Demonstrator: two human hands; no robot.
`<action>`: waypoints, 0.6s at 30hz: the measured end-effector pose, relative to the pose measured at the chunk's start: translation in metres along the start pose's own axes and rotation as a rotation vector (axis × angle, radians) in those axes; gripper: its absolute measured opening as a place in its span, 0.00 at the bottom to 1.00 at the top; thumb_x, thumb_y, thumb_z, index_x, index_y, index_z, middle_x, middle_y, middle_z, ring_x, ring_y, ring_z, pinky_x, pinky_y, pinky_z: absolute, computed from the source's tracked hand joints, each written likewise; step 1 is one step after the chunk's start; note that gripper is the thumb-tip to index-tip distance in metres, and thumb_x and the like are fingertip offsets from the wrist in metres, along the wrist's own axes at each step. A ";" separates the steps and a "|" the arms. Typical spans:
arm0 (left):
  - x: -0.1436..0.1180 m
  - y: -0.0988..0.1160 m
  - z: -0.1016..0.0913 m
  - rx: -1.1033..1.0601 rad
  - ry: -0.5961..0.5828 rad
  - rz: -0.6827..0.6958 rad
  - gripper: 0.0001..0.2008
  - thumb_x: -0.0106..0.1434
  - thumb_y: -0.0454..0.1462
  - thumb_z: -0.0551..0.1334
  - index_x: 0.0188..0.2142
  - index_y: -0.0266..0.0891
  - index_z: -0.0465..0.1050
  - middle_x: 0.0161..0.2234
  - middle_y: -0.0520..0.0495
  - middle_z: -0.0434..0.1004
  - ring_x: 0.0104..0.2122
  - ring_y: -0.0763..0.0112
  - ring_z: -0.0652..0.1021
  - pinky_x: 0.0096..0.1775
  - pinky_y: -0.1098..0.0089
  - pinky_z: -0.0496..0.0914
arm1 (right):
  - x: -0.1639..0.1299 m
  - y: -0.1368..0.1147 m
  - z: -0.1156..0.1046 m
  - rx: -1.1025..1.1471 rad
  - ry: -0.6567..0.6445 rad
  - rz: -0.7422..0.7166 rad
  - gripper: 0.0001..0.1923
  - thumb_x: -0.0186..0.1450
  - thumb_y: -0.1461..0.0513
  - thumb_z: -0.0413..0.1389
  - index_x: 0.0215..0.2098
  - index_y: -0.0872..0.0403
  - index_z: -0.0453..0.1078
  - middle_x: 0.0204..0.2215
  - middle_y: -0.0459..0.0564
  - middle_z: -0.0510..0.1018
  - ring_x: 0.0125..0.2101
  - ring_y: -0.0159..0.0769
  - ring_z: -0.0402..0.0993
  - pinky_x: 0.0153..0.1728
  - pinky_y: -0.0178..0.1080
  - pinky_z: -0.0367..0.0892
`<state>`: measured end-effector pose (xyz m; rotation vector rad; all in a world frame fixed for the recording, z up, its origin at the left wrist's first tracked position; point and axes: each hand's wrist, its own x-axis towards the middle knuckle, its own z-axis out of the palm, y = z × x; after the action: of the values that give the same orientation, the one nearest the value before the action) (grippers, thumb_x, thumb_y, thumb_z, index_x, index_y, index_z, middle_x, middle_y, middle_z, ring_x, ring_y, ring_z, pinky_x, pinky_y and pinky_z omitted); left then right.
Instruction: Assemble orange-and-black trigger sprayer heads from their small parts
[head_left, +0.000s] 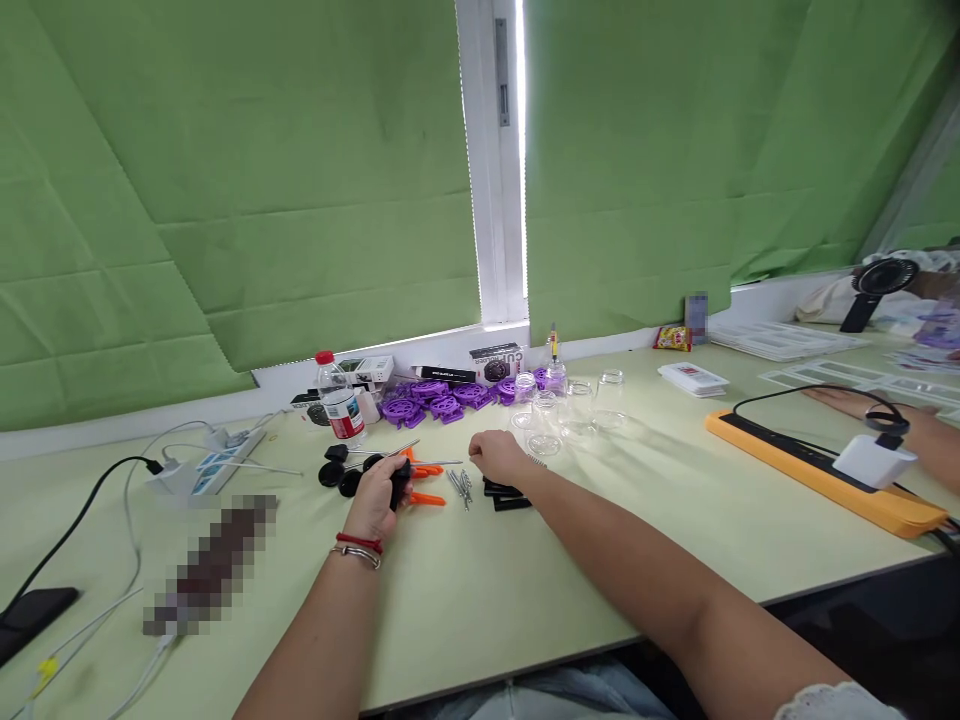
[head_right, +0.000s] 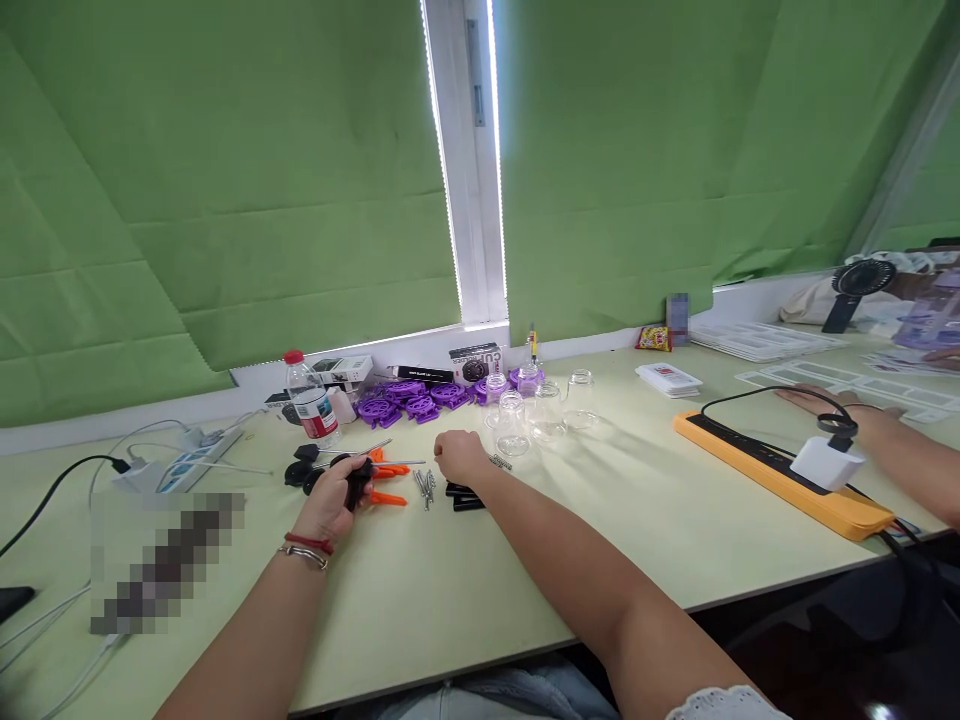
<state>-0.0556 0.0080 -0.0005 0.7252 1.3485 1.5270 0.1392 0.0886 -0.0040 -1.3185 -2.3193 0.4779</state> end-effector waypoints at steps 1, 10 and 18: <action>-0.001 0.000 0.001 -0.006 -0.002 -0.003 0.10 0.49 0.39 0.64 0.29 0.37 0.67 0.21 0.53 0.71 0.15 0.78 0.67 0.15 0.77 0.57 | -0.004 0.001 -0.004 0.018 0.021 0.008 0.07 0.58 0.67 0.53 0.32 0.55 0.73 0.33 0.51 0.78 0.35 0.36 0.72 0.36 0.36 0.61; -0.006 -0.001 0.010 -0.012 -0.105 -0.021 0.11 0.51 0.38 0.66 0.28 0.36 0.66 0.20 0.53 0.70 0.18 0.77 0.70 0.17 0.77 0.62 | -0.044 0.016 -0.024 0.872 0.106 0.257 0.04 0.50 0.65 0.59 0.26 0.56 0.70 0.22 0.46 0.75 0.25 0.31 0.70 0.26 0.33 0.63; -0.019 -0.003 0.015 0.082 -0.290 -0.029 0.14 0.55 0.45 0.63 0.28 0.36 0.66 0.25 0.49 0.73 0.19 0.76 0.72 0.19 0.75 0.62 | -0.050 0.027 -0.019 1.073 0.056 0.219 0.08 0.47 0.64 0.63 0.26 0.56 0.70 0.22 0.45 0.75 0.27 0.31 0.72 0.30 0.35 0.65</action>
<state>-0.0339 -0.0031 0.0025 0.9353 1.2016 1.2930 0.1915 0.0596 -0.0108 -0.9679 -1.4239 1.4553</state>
